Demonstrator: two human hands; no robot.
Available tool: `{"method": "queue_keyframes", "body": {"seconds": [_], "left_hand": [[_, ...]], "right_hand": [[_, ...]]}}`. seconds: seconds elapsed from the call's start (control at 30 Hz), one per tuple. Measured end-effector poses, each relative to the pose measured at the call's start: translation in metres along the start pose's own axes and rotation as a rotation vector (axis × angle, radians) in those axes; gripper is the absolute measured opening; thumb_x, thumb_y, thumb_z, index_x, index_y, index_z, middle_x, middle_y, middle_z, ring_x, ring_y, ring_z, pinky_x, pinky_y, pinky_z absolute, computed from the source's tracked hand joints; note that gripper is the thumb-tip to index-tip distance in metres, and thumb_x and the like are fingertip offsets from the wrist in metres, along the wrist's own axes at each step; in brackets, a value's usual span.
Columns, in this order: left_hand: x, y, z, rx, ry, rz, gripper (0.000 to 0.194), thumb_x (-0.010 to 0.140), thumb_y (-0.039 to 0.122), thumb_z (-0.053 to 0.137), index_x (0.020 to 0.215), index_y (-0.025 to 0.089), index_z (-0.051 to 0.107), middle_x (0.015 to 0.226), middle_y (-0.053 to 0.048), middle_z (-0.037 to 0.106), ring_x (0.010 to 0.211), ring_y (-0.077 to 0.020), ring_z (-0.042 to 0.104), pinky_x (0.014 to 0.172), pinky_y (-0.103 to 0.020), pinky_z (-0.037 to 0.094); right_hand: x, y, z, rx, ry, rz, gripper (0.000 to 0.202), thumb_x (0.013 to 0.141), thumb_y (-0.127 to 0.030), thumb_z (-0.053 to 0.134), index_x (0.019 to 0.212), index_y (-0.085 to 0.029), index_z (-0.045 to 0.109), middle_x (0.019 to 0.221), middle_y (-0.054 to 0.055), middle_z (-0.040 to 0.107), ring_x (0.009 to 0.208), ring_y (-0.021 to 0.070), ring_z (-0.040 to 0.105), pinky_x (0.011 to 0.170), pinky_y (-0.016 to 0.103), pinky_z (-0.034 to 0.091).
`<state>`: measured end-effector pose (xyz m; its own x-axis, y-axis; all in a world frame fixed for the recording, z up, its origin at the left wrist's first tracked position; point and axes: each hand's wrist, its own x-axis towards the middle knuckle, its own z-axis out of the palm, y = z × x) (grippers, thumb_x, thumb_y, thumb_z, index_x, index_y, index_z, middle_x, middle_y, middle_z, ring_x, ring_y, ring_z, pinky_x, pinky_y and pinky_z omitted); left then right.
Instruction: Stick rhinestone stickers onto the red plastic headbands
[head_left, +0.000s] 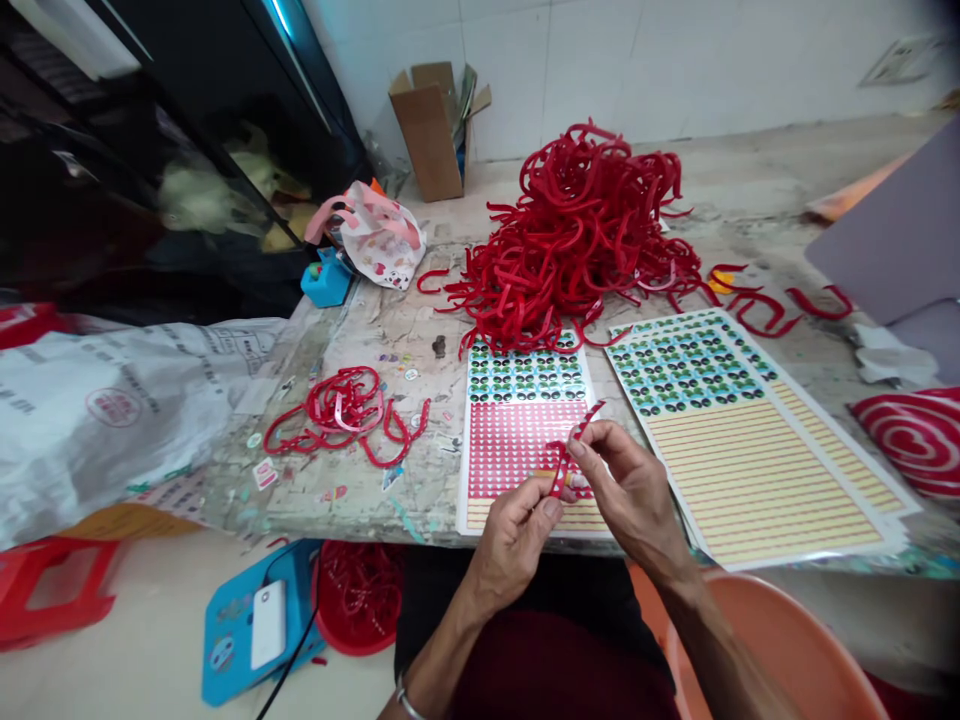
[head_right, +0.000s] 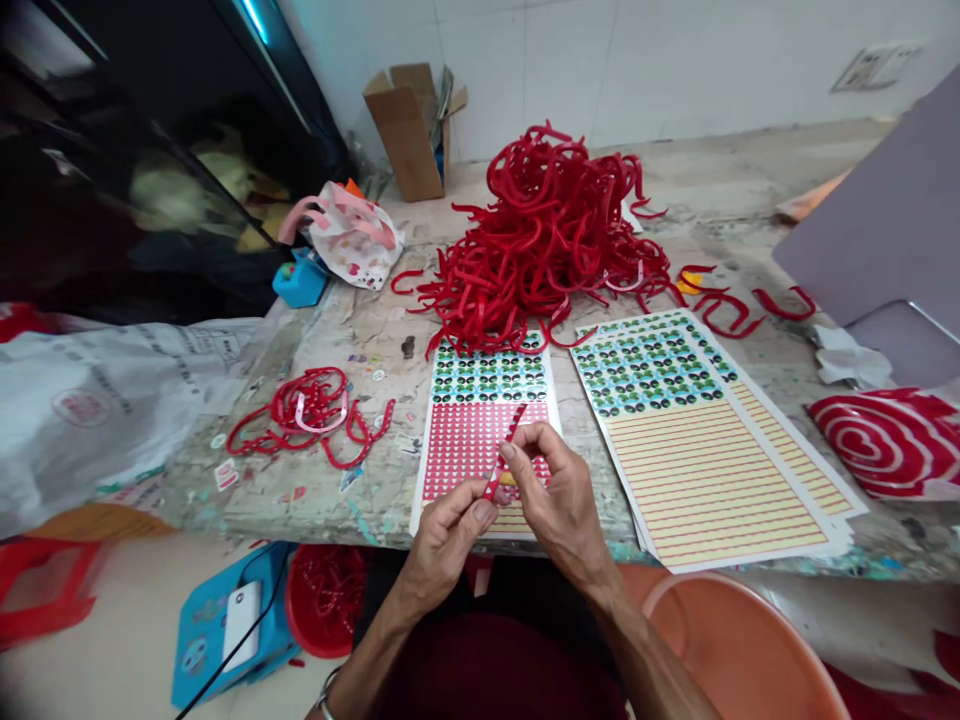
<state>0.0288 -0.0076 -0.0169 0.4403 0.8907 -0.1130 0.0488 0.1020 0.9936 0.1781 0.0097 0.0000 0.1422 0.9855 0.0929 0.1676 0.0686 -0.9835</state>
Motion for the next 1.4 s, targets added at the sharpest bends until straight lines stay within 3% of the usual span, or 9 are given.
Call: {"method": "queue_keyframes", "body": {"seconds": [0.43,0.63,0.87,1.0,1.2,1.33,1.4], "left_hand": [[0.005,-0.002,0.006,-0.090,0.077,0.002,0.026,0.089,0.036,0.044,0.088,0.013,0.057,0.064,0.002,0.037,0.059,-0.0088,0.033,0.055,-0.021,0.031],[0.000,-0.002,0.006,-0.076,0.076,0.005,0.025,0.089,0.033,0.045,0.093,0.014,0.061,0.068,0.000,0.045,0.062,-0.0092,0.038,0.058,-0.021,0.033],[0.000,-0.003,0.007,-0.017,0.094,0.021,0.025,0.088,0.033,0.045,0.091,0.014,0.061,0.067,0.000,0.047,0.061,-0.0100,0.040,0.058,-0.022,0.033],[0.002,0.004,0.007,-0.052,0.081,0.033,0.024,0.087,0.034,0.045,0.086,0.014,0.058,0.066,0.001,0.047,0.062,-0.0109,0.042,0.060,-0.022,0.036],[0.011,0.018,0.006,-0.040,0.113,0.006,0.025,0.088,0.035,0.044,0.075,0.015,0.053,0.068,0.000,0.049,0.065,-0.0119,0.045,0.064,-0.023,0.038],[0.011,0.015,0.006,-0.025,0.142,0.017,0.023,0.088,0.032,0.044,0.074,0.015,0.051,0.065,0.001,0.045,0.063,-0.0107,0.042,0.061,-0.022,0.036],[0.009,0.013,0.005,-0.011,0.139,0.028,0.022,0.089,0.031,0.043,0.075,0.015,0.051,0.066,0.001,0.047,0.063,-0.0109,0.044,0.062,-0.022,0.037]], "right_hand": [[-0.010,-0.003,0.003,-0.024,0.114,-0.137,0.007,0.083,-0.025,0.056,0.080,-0.020,0.052,0.082,0.003,0.056,0.078,0.0153,0.055,0.070,0.027,0.044],[0.002,0.003,0.001,0.050,0.041,0.036,0.013,0.082,-0.032,0.058,0.080,-0.019,0.055,0.074,0.000,0.054,0.066,0.0118,0.051,0.061,0.024,0.044],[0.001,0.003,0.003,0.233,-0.025,0.160,0.019,0.081,-0.036,0.058,0.078,-0.018,0.052,0.098,0.007,0.062,0.082,0.0160,0.059,0.063,0.025,0.050],[-0.002,0.004,0.005,0.185,-0.019,0.107,0.015,0.082,-0.033,0.057,0.080,-0.018,0.053,0.091,0.007,0.064,0.088,0.0180,0.061,0.069,0.027,0.051],[-0.006,0.005,0.009,0.014,0.024,-0.041,0.010,0.081,-0.028,0.057,0.086,-0.019,0.058,0.100,0.008,0.064,0.091,0.0197,0.061,0.069,0.030,0.054],[-0.006,0.009,0.002,-0.120,0.157,-0.004,0.048,0.073,-0.033,0.067,0.116,-0.020,0.053,0.108,0.010,0.061,0.090,0.0211,0.060,0.070,0.034,0.054],[-0.007,0.012,-0.003,-0.031,0.069,0.136,0.049,0.070,-0.037,0.069,0.114,-0.019,0.056,0.095,0.008,0.064,0.079,0.0188,0.060,0.065,0.031,0.053]]}}
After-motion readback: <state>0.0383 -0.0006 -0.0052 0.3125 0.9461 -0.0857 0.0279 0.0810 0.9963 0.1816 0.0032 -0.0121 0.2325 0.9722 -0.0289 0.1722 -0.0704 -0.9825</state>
